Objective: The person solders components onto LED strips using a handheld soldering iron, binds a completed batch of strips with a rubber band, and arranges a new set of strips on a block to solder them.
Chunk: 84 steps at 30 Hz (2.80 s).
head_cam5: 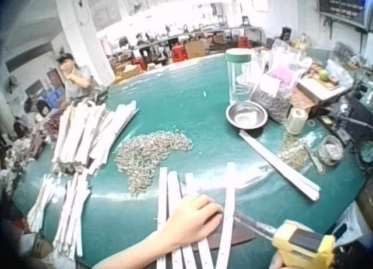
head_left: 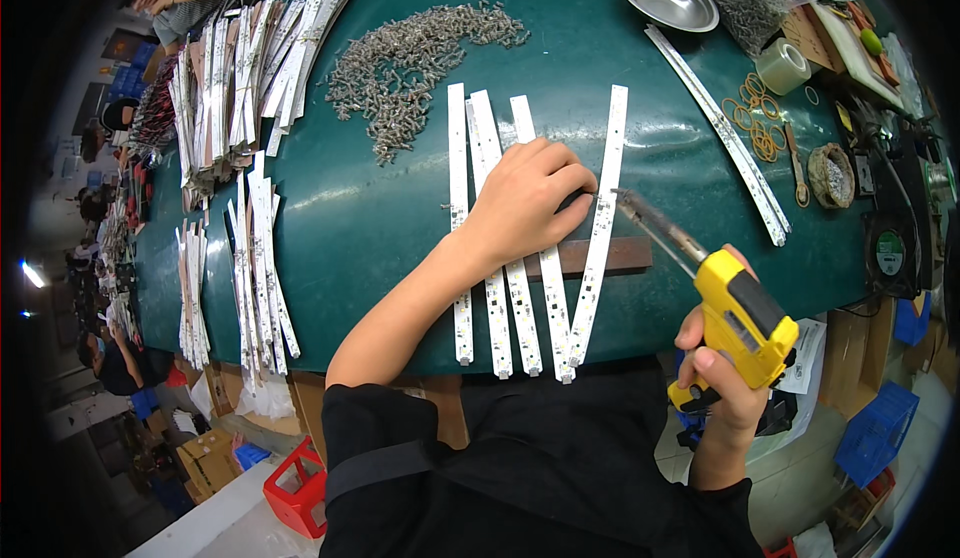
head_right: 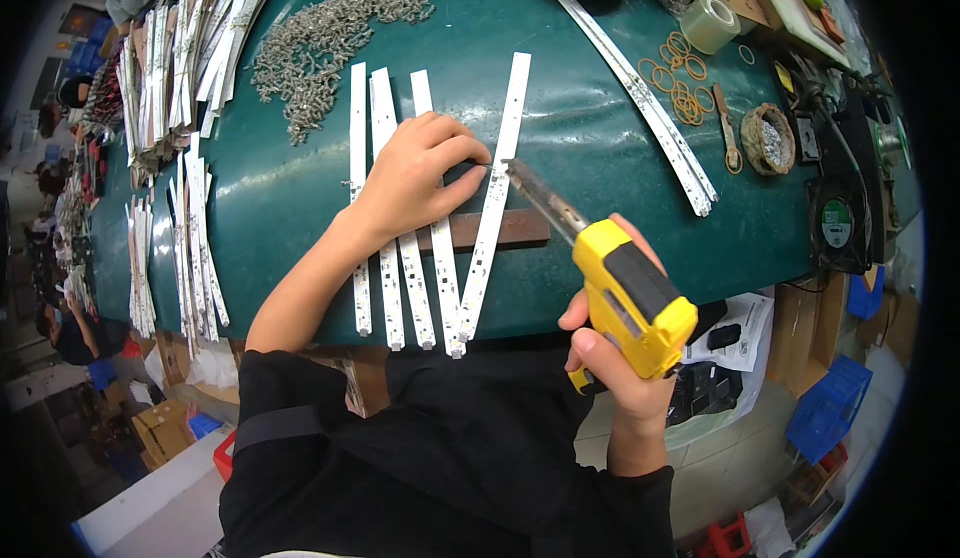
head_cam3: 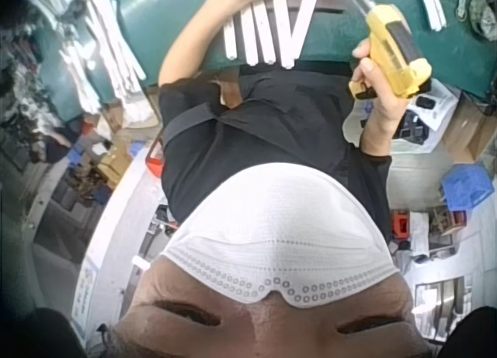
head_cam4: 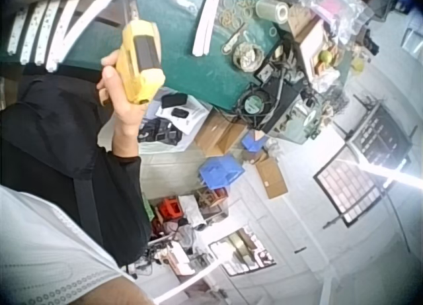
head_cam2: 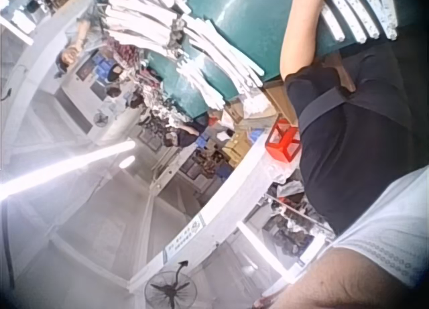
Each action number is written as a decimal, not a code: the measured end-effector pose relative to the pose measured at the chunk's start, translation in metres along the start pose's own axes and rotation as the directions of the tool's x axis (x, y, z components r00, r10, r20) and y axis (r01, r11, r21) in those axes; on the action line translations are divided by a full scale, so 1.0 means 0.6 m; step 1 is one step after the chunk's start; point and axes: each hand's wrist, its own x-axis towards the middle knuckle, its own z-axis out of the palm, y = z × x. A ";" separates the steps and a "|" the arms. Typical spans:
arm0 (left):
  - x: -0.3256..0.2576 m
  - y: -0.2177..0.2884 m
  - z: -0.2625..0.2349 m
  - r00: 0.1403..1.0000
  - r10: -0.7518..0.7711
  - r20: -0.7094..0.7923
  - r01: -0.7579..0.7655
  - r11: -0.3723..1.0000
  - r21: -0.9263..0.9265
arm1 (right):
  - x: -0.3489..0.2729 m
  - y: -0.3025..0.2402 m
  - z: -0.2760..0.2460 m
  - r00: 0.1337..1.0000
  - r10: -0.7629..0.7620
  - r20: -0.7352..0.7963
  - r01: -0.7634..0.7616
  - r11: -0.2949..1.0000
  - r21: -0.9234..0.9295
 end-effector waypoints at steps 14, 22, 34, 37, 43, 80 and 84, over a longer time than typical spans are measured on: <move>0.004 0.003 -0.004 0.999 -0.022 0.034 0.022 1.000 0.000 | 0.018 0.008 -0.023 0.996 0.026 0.080 -0.036 0.991 0.128; 0.003 0.002 -0.005 1.000 -0.004 0.029 0.004 1.000 0.005 | 0.018 0.003 -0.030 0.995 -0.099 -0.027 0.102 0.983 0.150; 0.041 0.018 -0.031 0.982 0.158 0.103 -0.159 0.987 -0.002 | 0.008 -0.001 -0.175 0.927 -0.330 -0.181 0.374 0.857 0.355; 0.047 0.037 -0.012 0.957 0.149 0.249 -0.187 0.973 0.136 | 0.004 -0.004 -0.178 0.839 -0.467 -0.279 0.454 0.884 -0.114; 0.028 0.027 -0.044 0.948 0.035 0.315 -0.126 0.953 0.274 | 0.046 -0.007 -0.190 0.637 -0.751 0.173 0.249 -0.011 -0.968; -0.145 0.201 -0.021 0.716 -0.679 -0.163 0.686 0.639 0.347 | 0.011 0.044 0.009 0.643 -0.468 0.607 0.731 0.137 -0.669; -0.133 0.198 -0.005 0.698 -0.696 -0.171 0.703 0.619 0.350 | 0.014 0.034 -0.011 0.745 -0.520 0.417 0.632 0.352 -0.690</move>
